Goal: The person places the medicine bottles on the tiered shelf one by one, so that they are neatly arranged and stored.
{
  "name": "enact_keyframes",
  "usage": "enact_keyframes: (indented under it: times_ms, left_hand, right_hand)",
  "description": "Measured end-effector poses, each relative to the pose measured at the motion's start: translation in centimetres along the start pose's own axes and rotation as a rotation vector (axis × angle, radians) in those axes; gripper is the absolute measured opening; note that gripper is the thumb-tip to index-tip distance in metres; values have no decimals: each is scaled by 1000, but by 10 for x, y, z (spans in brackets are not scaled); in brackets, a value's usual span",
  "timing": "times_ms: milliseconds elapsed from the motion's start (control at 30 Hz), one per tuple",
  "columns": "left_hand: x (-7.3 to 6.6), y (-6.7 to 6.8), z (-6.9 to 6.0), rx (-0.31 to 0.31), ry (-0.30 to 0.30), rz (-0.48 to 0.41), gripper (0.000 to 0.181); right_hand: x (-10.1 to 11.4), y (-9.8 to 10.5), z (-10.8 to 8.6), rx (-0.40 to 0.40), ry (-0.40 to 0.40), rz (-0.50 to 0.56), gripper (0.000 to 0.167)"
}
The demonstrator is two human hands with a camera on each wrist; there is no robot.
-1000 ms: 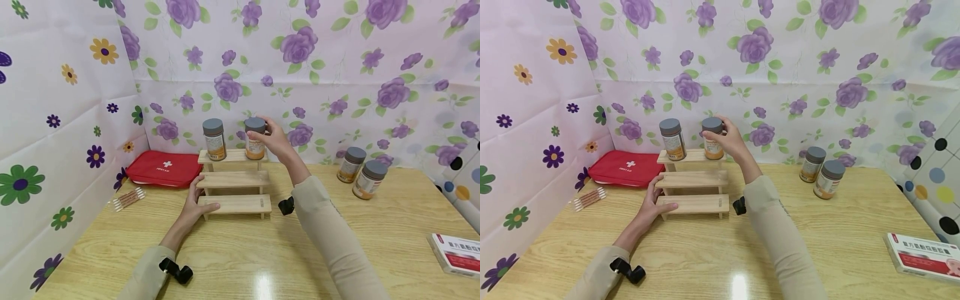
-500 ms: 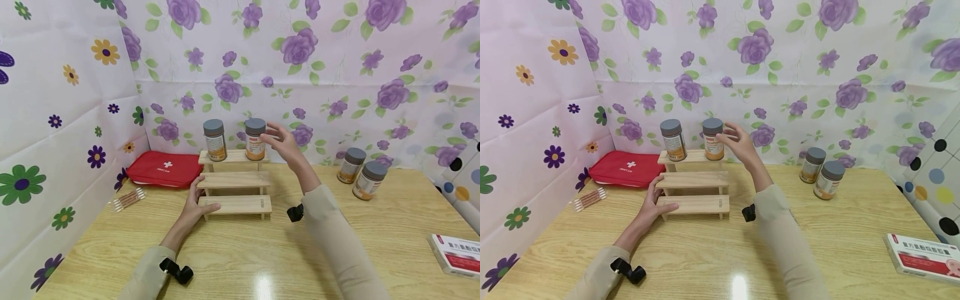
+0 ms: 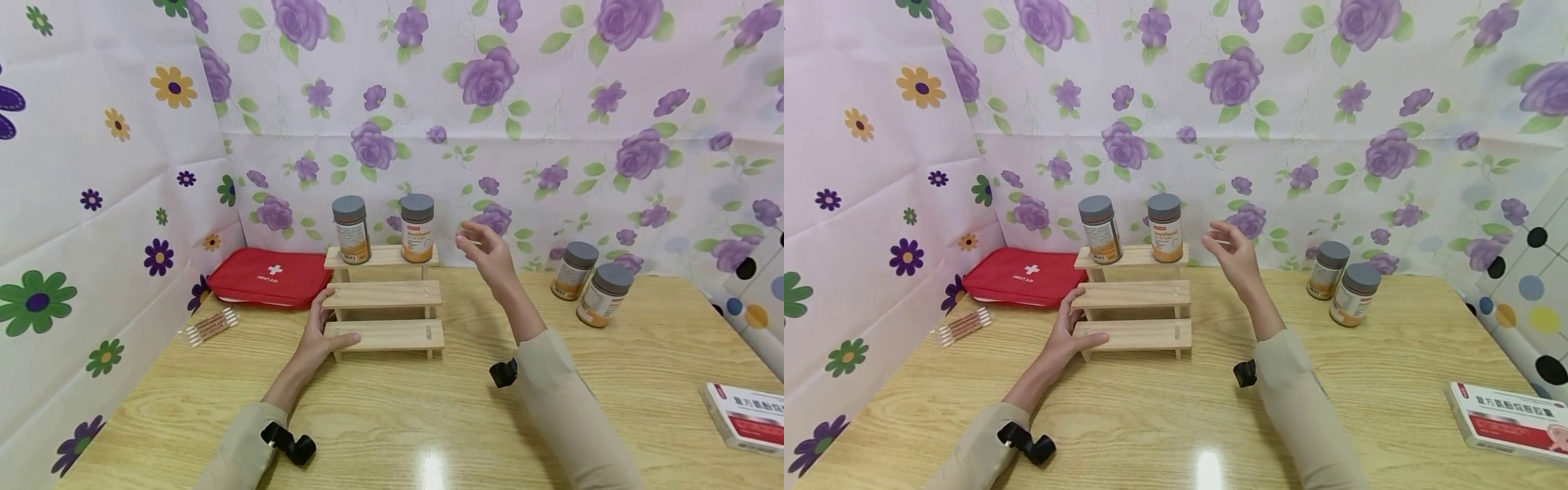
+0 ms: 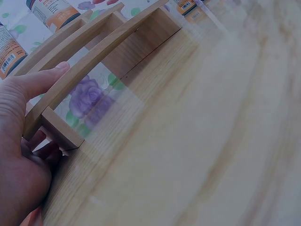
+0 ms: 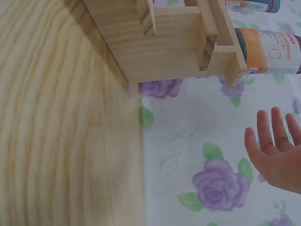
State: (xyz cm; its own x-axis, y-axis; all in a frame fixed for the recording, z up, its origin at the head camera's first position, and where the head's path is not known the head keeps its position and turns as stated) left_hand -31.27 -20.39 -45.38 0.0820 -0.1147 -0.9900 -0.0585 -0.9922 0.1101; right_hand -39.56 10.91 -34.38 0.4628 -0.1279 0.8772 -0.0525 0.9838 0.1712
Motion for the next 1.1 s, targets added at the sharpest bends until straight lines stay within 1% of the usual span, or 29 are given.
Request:
enact_keyframes:
  times_ms: [200, 300, 400, 533, 633, 767, 900, 1033, 1100]
  left_hand:
    - [3, 0, 1, 1, 1, -1, 96]
    - [4, -1, 1, -2, 4, 0, 96]
    - [2, -2, 1, 5, -5, -2, 95]
    - [0, -4, 1, 19, -7, -13, 95]
    - [0, -3, 1, 15, 4, -18, 95]
    - [1, 0, 0, 2, 13, -13, 95]
    - [3, 2, 0, -6, 24, -3, 95]
    - [2, 2, 0, -3, 24, -4, 95]
    - [1, 2, 1, -1, 15, -5, 95]
  right_hand:
    - [-9, 15, -12, -68, 14, -50, 47]
    - [-15, 21, -20, -87, 15, -60, 47]
    - [-22, 26, -29, -85, -1, -69, 45]
    - [-29, 31, -36, -57, -26, -97, 48]
    - [-30, 36, -37, -50, -22, -111, 49]
    - [-30, 41, -36, -61, -9, -109, 50]
    - [-30, 45, -35, -72, -10, -86, 50]
    - [-24, 55, -33, -115, 21, -41, 37]
    - [-20, 63, -32, -155, 42, -17, 30]
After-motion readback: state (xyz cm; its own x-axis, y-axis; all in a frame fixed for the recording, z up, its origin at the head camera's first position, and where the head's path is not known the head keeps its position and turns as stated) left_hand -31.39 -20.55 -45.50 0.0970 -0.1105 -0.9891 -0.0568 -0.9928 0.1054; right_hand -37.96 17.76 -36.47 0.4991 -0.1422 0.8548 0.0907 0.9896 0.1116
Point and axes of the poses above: each hand's wrist, its own z-axis towards the middle knuckle, its own y-axis out of the back of the hand, x = y × z, the point moved 7 cm from there along z, towards the middle knuckle, and after that the axes turned 12 degrees about y, right-handed, at the moved point
